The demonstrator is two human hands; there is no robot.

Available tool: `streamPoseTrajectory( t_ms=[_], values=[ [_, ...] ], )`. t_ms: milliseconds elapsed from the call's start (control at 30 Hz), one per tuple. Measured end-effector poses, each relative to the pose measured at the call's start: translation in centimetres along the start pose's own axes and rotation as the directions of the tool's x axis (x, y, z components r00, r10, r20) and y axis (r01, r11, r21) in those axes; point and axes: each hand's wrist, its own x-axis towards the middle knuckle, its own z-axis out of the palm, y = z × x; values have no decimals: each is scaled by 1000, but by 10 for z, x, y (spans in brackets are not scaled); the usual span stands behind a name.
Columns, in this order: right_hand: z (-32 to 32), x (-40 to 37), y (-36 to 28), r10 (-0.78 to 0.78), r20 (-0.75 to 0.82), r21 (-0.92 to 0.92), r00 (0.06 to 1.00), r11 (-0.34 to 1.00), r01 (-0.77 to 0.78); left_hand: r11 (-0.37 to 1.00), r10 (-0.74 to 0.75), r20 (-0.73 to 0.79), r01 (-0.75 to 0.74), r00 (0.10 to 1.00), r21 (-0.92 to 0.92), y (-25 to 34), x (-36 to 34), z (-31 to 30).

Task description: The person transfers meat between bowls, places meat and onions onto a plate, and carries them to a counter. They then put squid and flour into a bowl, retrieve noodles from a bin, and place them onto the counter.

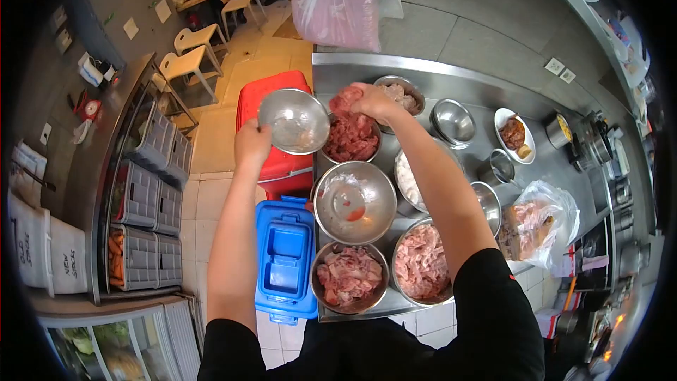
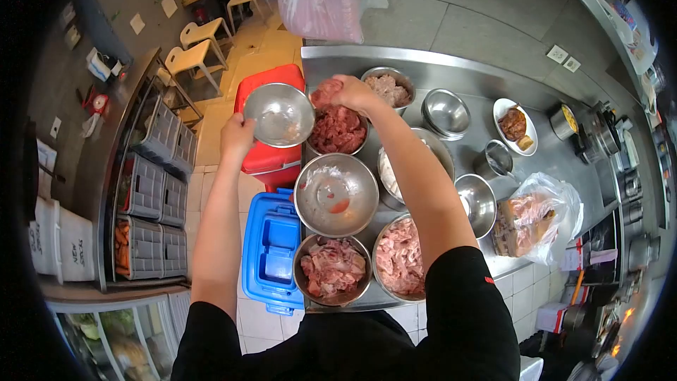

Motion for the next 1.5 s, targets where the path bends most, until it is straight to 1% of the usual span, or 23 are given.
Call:
streamPoseTrajectory(
  t_ms=[67,100,133,167,200,267,367,467,567,633,733,800,833,867,900,933,1000,1100,1200,1300,1333,1433,1500],
  values=[
    [8,-3,-40,5,256,224,967,972,-64,994,-47,92,56,995,-89,23,-1,7],
    [18,0,-49,5,250,224,968,972,-63,978,-91,190,124,978,-169,35,-3,12],
    [31,4,-58,120,313,-129,942,988,-82,957,-114,225,168,968,-236,48,-4,16],
    [34,7,-60,251,331,-467,910,881,-73,958,-109,230,164,967,-237,52,-2,22],
    [34,6,-55,253,328,-467,910,881,-76,899,-168,259,256,951,-356,53,0,27],
    [38,5,-38,-65,191,-752,979,632,188,813,-232,297,353,926,-464,42,0,33],
    [14,-13,-26,95,154,-847,984,526,82,863,-236,215,306,948,-402,-1,0,25],
    [24,-31,25,276,272,-916,922,368,160,834,-272,88,280,958,-475,-39,-6,8],
    [42,-27,68,244,231,-919,942,373,128,781,-295,53,273,954,-561,-44,-17,-20],
    [42,-22,82,278,231,-908,933,406,104,839,-277,18,251,961,-483,-50,-25,-29],
    [33,-9,92,163,236,-913,958,375,161,894,-257,13,243,966,-376,-71,-22,-32],
    [19,1,102,66,153,-721,986,690,66,885,-252,16,237,968,-402,-60,-25,-39],
    [13,1,100,67,158,-721,985,689,69,874,-245,27,233,969,-426,-54,-28,-39],
    [8,-5,79,190,77,-473,979,871,-132,874,-247,26,235,969,-426,-54,-27,-37],
    [4,-7,66,329,37,-163,944,934,-319,904,-211,28,206,977,-374,-53,-23,-34],
    [1,-4,63,329,36,-165,944,933,-319,931,-173,31,174,984,-322,-53,-21,-30],
    [-3,4,52,183,16,254,983,950,-181,954,-142,41,147,989,-260,-22,-27,-32],
    [6,1,-5,99,87,438,991,890,-128,978,-83,48,90,995,-186,6,-28,-21],
    [39,1,-33,69,189,349,980,928,-133,989,-57,109,71,992,-130,28,-27,-8],
    [63,3,-21,46,307,-246,951,969,33,996,27,95,-19,995,-83,17,-18,17],
    [61,6,-24,44,310,-243,950,969,34,997,24,94,-17,995,-80,8,-15,24],
    [34,13,-23,-4,-112,-420,994,906,-44,957,-100,99,123,990,-262,-17,-17,38],
    [24,16,9,193,-54,-483,980,854,-195,955,-133,72,148,988,-257,-17,-22,27]
  ],
)
